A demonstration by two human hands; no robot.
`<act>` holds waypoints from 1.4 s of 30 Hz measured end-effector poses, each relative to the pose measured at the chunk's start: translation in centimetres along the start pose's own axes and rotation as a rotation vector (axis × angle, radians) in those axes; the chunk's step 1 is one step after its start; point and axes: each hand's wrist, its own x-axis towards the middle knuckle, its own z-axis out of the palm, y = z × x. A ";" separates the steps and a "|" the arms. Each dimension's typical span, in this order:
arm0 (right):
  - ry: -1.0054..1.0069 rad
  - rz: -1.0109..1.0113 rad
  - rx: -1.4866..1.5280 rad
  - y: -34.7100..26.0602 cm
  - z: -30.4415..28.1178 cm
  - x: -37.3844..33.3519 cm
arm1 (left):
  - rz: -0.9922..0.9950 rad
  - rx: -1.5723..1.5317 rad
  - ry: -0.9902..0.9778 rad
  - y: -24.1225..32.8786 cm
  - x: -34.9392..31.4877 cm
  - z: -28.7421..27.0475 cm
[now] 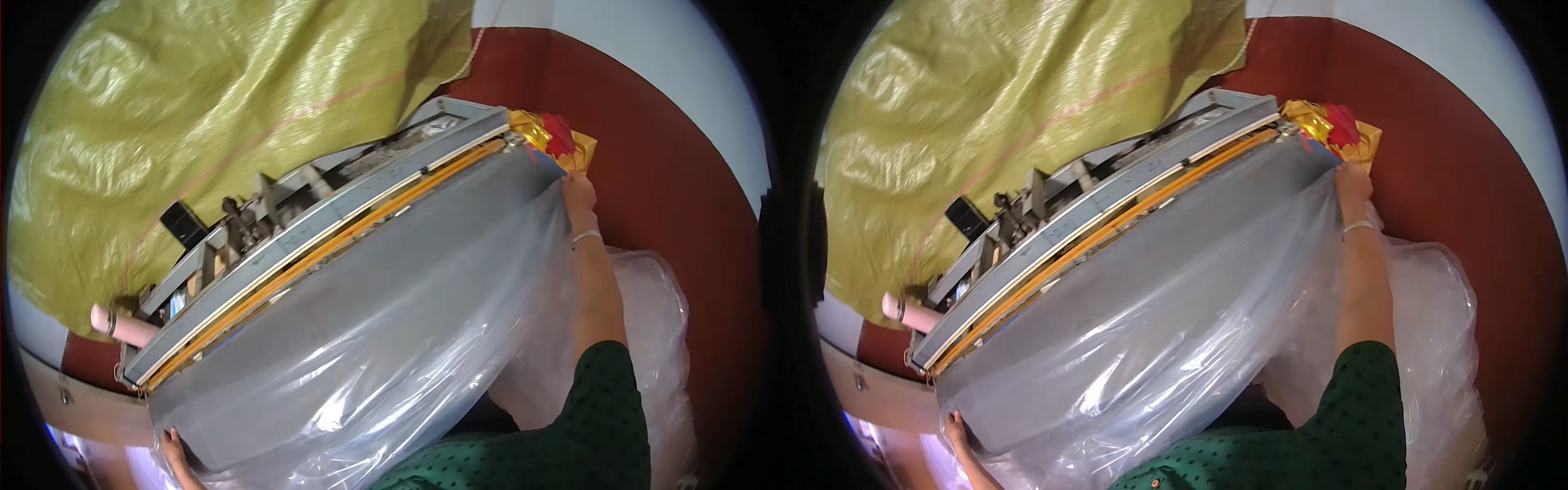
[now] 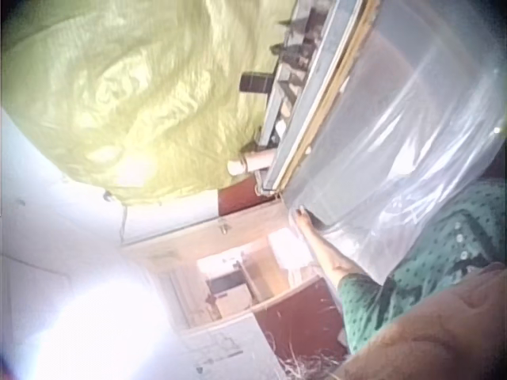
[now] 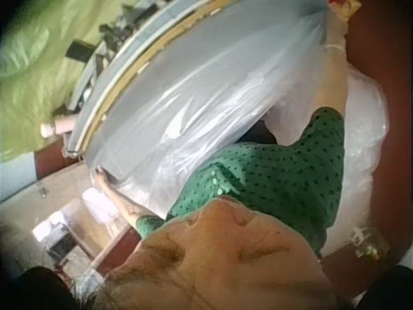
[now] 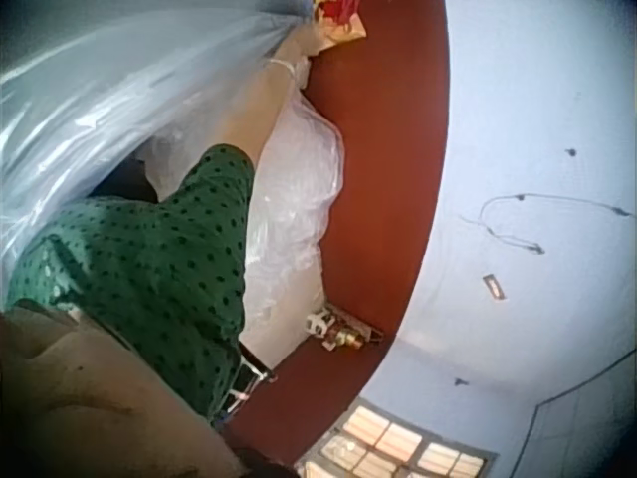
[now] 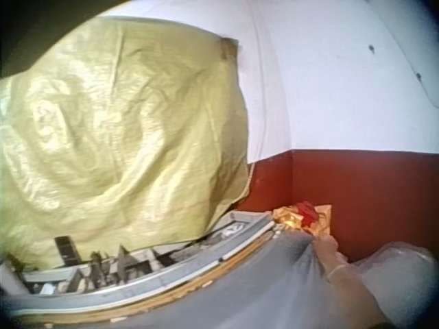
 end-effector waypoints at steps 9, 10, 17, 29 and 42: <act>0.010 -0.107 0.180 -1.3 -0.3 -0.6 | 0.734 -0.660 -0.737 49.2 -20.0 -1.5; 0.024 -0.106 0.162 -0.6 -0.3 -0.4 | 0.809 -0.683 -0.943 53.7 -23.1 -0.8; 0.019 -0.086 0.109 -0.3 -0.6 0.2 | 1.130 -0.676 -1.080 69.3 -35.8 6.7; -0.073 -0.222 0.093 1.9 1.3 1.3 | 1.001 0.147 -1.667 33.7 -26.8 -5.8; -0.114 -0.214 0.018 3.2 4.8 3.6 | 0.351 -0.166 -0.409 13.8 -17.6 -21.7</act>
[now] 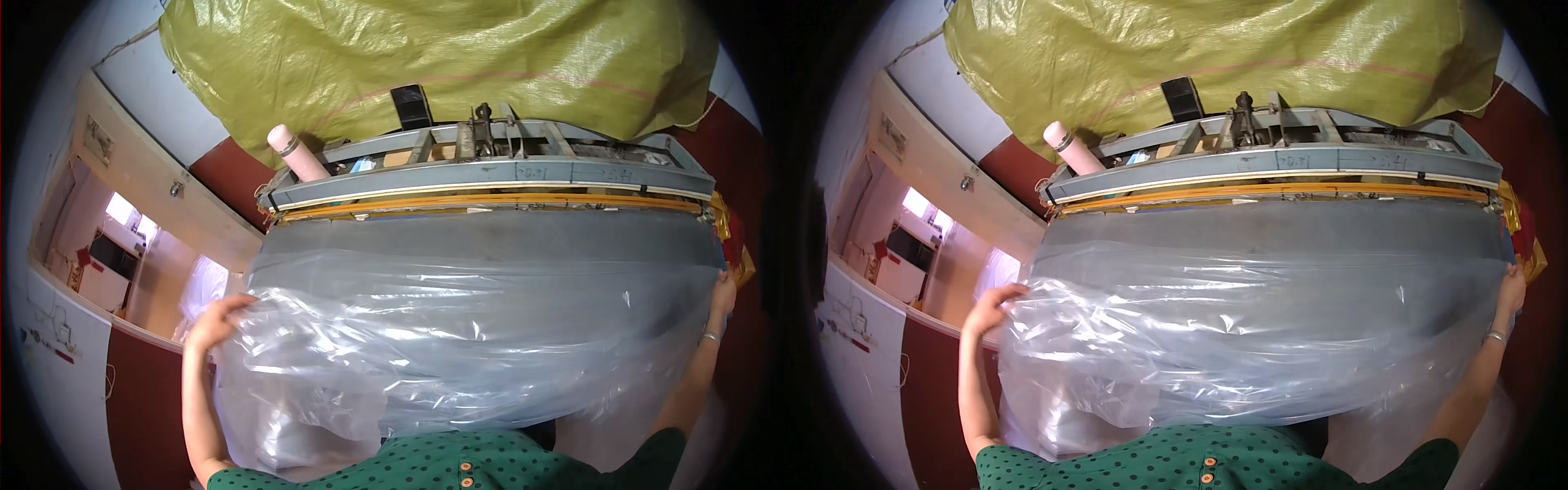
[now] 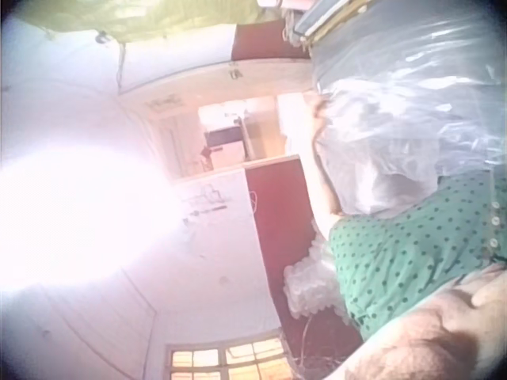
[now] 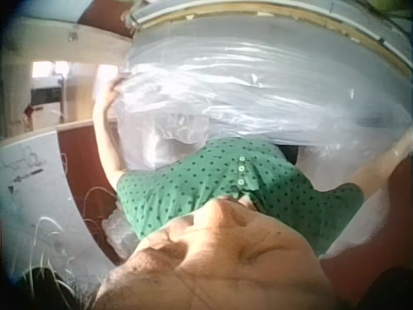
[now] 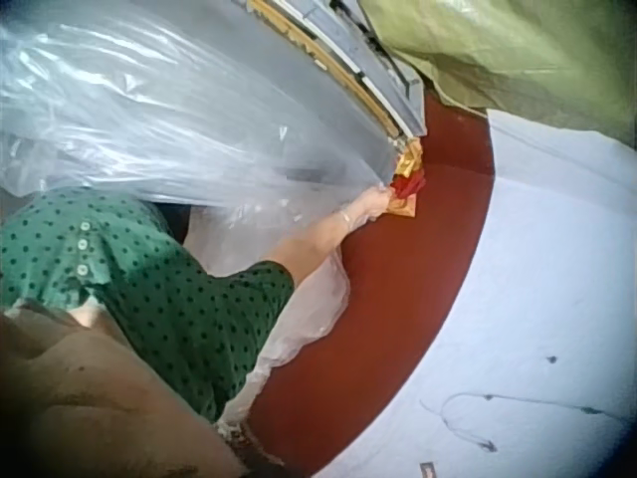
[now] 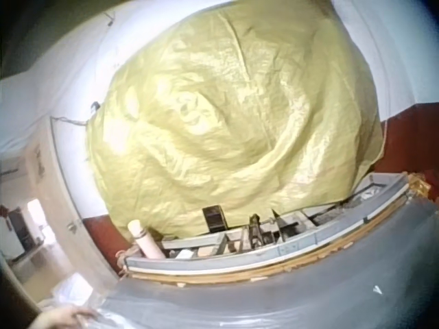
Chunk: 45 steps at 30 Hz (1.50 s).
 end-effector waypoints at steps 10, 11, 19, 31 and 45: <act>-0.072 0.068 -0.030 1.5 0.3 0.9 | 0.101 0.049 -0.608 4.3 -8.4 17.3; -0.074 0.068 -0.014 1.8 0.7 1.0 | 0.012 0.179 -0.662 2.2 -9.6 18.3; -0.021 -0.065 0.029 3.4 2.1 1.4 | -0.622 -0.018 -0.239 -11.9 -15.1 -0.6; -0.016 0.009 0.003 2.8 0.5 0.8 | 0.526 0.386 0.295 6.8 5.1 6.5; 0.015 -0.027 0.104 3.4 1.8 1.4 | 0.336 0.286 0.366 -0.3 11.5 16.8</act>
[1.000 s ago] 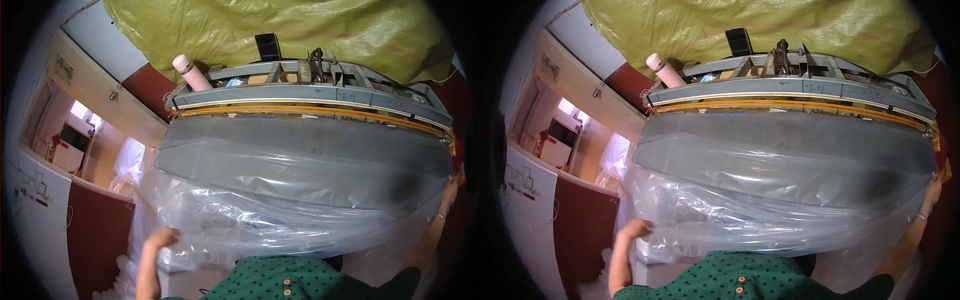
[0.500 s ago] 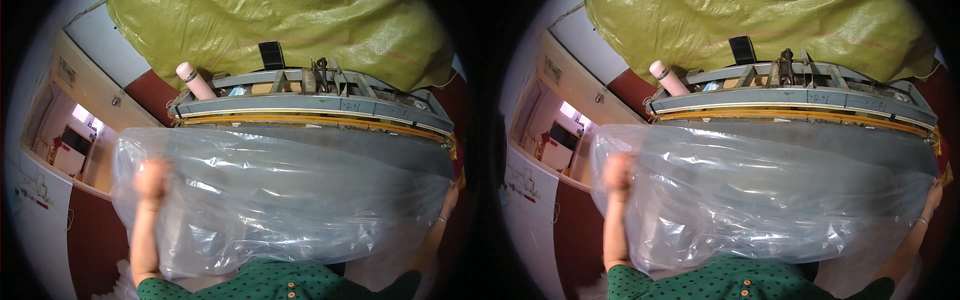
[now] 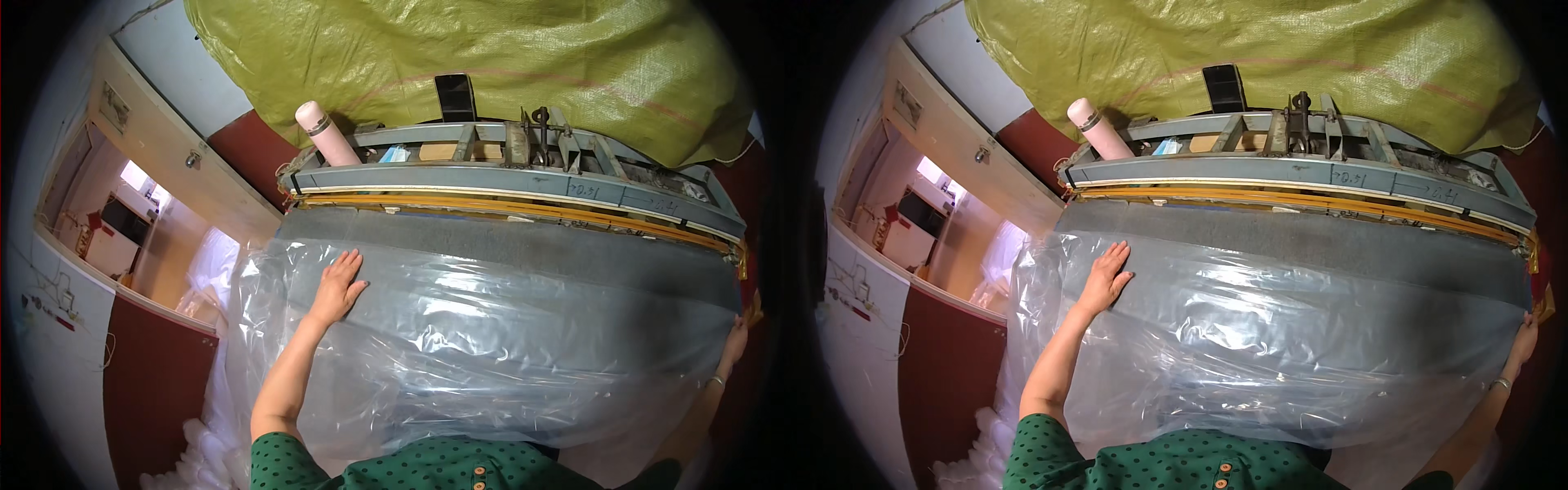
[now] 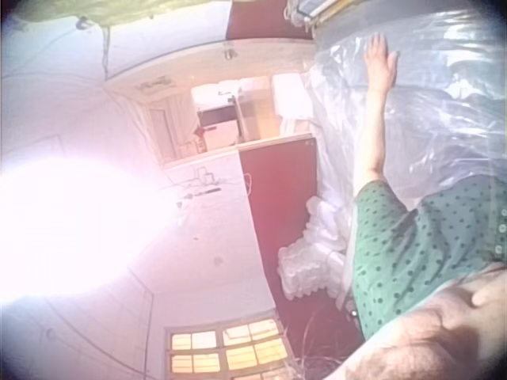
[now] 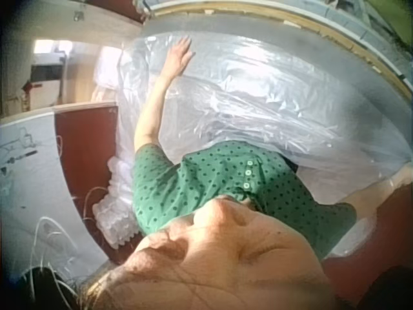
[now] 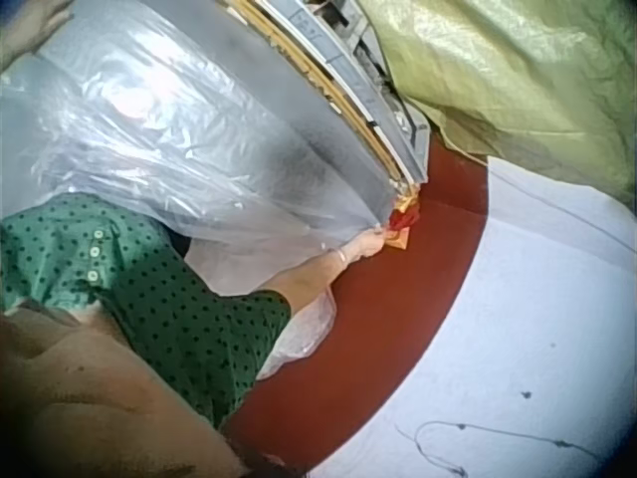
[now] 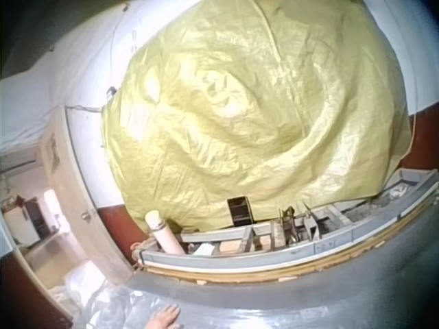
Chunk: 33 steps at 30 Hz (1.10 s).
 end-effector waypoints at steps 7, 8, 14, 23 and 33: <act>0.036 0.091 0.608 3.5 -1.9 1.1 | -0.120 -0.159 0.151 -1.3 2.9 1.5; 0.035 0.133 0.712 3.6 -2.4 1.1 | -0.181 -0.158 0.176 -0.9 3.4 1.4; 0.046 0.179 0.905 6.1 -5.5 2.1 | -0.155 -0.021 0.220 -1.3 6.0 1.5; 0.504 -0.200 0.474 -8.0 1.0 2.5 | -0.593 -0.636 0.676 -10.3 8.8 6.1; 0.209 -0.138 0.877 -16.7 7.1 1.9 | -0.613 -0.628 0.690 -15.2 13.2 10.0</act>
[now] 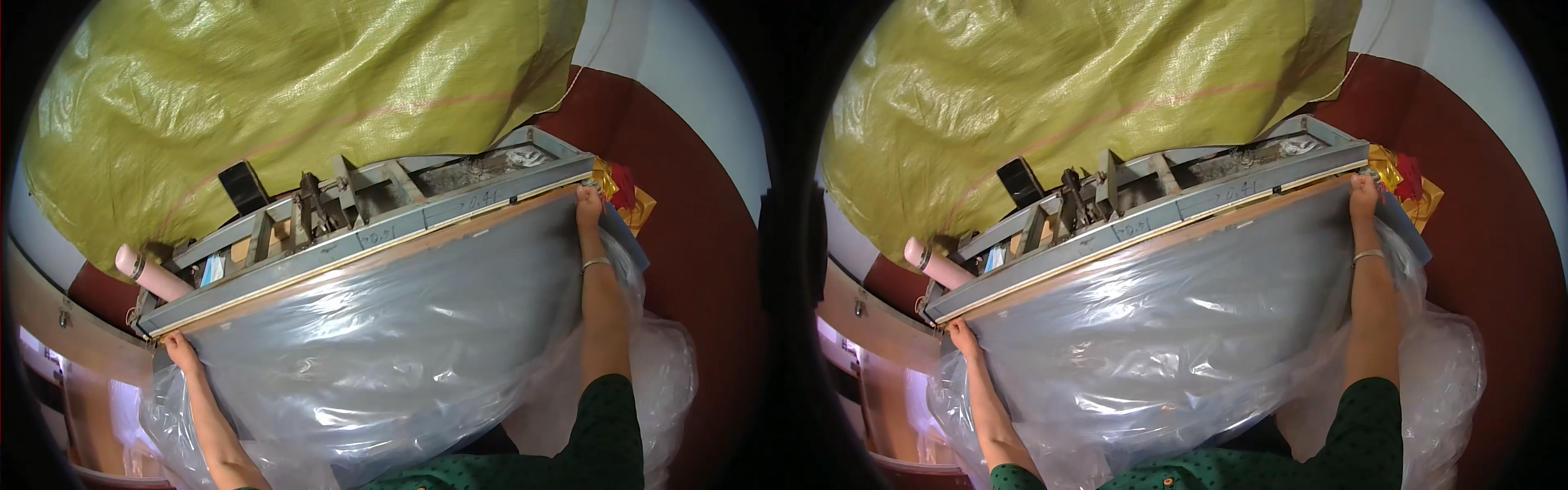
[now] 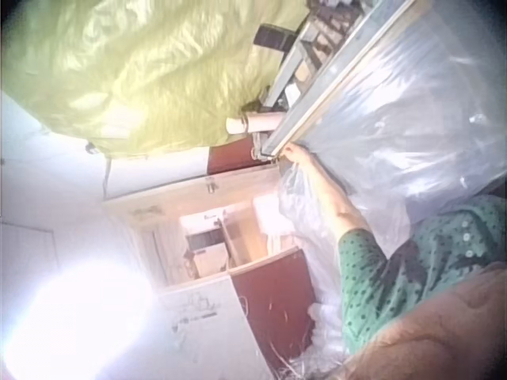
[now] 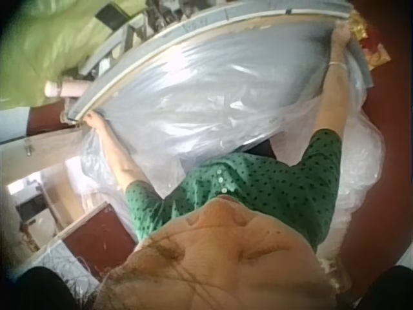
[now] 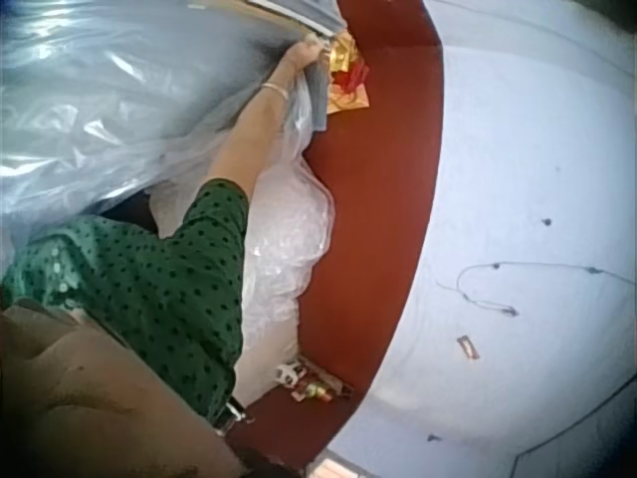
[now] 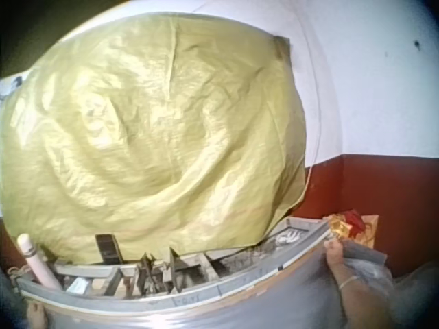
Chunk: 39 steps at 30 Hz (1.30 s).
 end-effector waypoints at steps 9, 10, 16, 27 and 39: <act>0.171 -0.224 -0.313 -0.5 1.5 0.4 | -0.051 -0.115 0.056 -0.9 0.6 -0.9; 0.193 -0.293 -0.385 0.1 0.3 1.0 | -0.107 -0.102 0.060 -0.4 0.5 -0.6; 0.078 0.137 0.114 -1.8 1.6 -0.6 | -0.209 -0.190 0.148 -0.5 0.3 -2.6; -0.142 -0.205 0.158 -26.7 8.5 -9.2 | 0.051 -0.116 -0.450 11.4 -3.6 -10.8; -1.422 -0.532 0.623 -55.0 14.3 -35.3 | 0.273 0.298 -0.502 22.8 -11.4 -25.5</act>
